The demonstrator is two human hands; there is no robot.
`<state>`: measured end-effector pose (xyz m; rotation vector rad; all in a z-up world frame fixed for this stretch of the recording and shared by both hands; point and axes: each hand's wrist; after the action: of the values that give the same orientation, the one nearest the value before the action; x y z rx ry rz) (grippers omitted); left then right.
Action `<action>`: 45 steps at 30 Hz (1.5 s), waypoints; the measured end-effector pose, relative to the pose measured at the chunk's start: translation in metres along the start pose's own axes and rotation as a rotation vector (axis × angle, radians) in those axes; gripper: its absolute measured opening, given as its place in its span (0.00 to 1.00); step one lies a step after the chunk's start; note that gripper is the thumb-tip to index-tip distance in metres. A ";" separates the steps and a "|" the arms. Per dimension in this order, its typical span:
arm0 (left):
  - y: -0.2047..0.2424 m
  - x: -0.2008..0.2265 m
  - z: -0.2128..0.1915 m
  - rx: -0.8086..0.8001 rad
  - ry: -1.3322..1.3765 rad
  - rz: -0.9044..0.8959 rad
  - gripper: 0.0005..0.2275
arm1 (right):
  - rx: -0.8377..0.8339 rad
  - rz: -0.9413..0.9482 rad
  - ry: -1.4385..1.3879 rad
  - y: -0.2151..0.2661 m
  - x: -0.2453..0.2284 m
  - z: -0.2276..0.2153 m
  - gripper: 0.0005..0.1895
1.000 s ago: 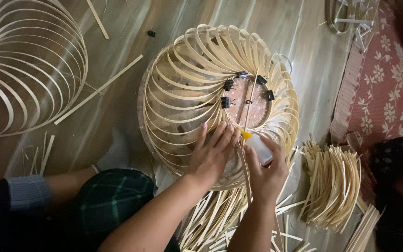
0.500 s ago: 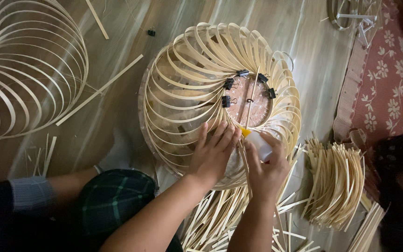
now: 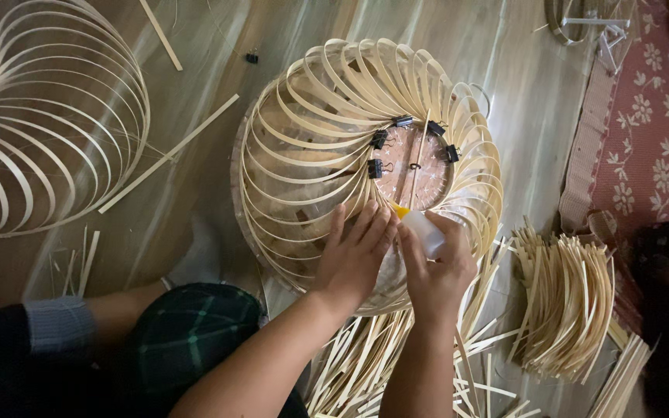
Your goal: The person constructs a curved bamboo lamp frame by applying adhesive to wood strips and securing them into a circular structure using clips and a wooden jig.
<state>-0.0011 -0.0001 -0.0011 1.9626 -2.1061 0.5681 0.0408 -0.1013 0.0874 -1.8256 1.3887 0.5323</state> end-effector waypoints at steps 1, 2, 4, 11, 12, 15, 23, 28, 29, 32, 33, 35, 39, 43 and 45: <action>0.000 0.000 0.000 0.026 0.012 0.001 0.28 | 0.002 -0.018 0.007 0.000 0.000 0.000 0.18; 0.000 0.000 0.001 0.052 0.025 0.001 0.27 | 0.004 -0.036 0.015 0.000 0.000 0.000 0.18; 0.000 0.000 0.001 0.041 0.004 -0.005 0.28 | 0.010 -0.048 0.025 0.000 0.000 -0.001 0.18; -0.001 0.001 0.003 0.042 -0.065 -0.010 0.29 | 0.022 -0.052 0.054 -0.002 0.004 0.001 0.17; -0.002 0.001 0.003 0.018 -0.045 -0.005 0.28 | 0.025 -0.088 0.093 -0.003 0.005 0.001 0.17; -0.001 -0.001 0.002 -0.033 -0.017 0.002 0.26 | 0.023 -0.111 0.114 -0.003 0.007 0.004 0.18; -0.002 0.000 -0.003 -0.028 -0.028 0.013 0.33 | 0.001 -0.013 0.050 0.001 0.005 -0.008 0.16; -0.002 0.000 -0.003 0.003 -0.006 -0.003 0.32 | 0.030 0.027 0.019 0.005 0.016 -0.008 0.17; -0.001 0.000 -0.002 0.016 0.000 -0.010 0.32 | 0.049 0.039 -0.010 0.007 0.020 -0.007 0.16; 0.001 -0.001 0.001 0.062 0.120 0.005 0.31 | 0.085 0.128 -0.248 0.006 0.037 -0.012 0.17; 0.002 -0.002 0.002 0.067 0.091 0.011 0.31 | 0.093 0.166 -0.352 0.004 0.043 -0.015 0.17; 0.002 -0.003 0.004 0.077 0.031 0.027 0.30 | 0.165 0.310 -0.532 0.003 0.053 -0.021 0.17; 0.001 -0.003 0.004 0.162 0.004 0.032 0.29 | 0.075 0.367 -1.048 -0.010 0.060 -0.030 0.23; 0.001 -0.007 -0.002 0.136 0.096 0.072 0.31 | 0.178 0.379 -0.646 -0.028 0.058 -0.017 0.24; 0.000 -0.007 -0.004 0.143 0.108 0.081 0.30 | 0.231 0.283 -0.693 -0.042 0.061 -0.002 0.25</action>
<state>-0.0008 0.0076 -0.0004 1.8785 -2.1396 0.8426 0.0999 -0.1362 0.0585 -1.1010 1.1554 0.9928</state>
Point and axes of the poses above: each hand's wrist, its own y-axis away from the middle knuckle, its own z-axis out of the palm, x = y × z, and after that the axes turned 5 degrees about -y, right-handed
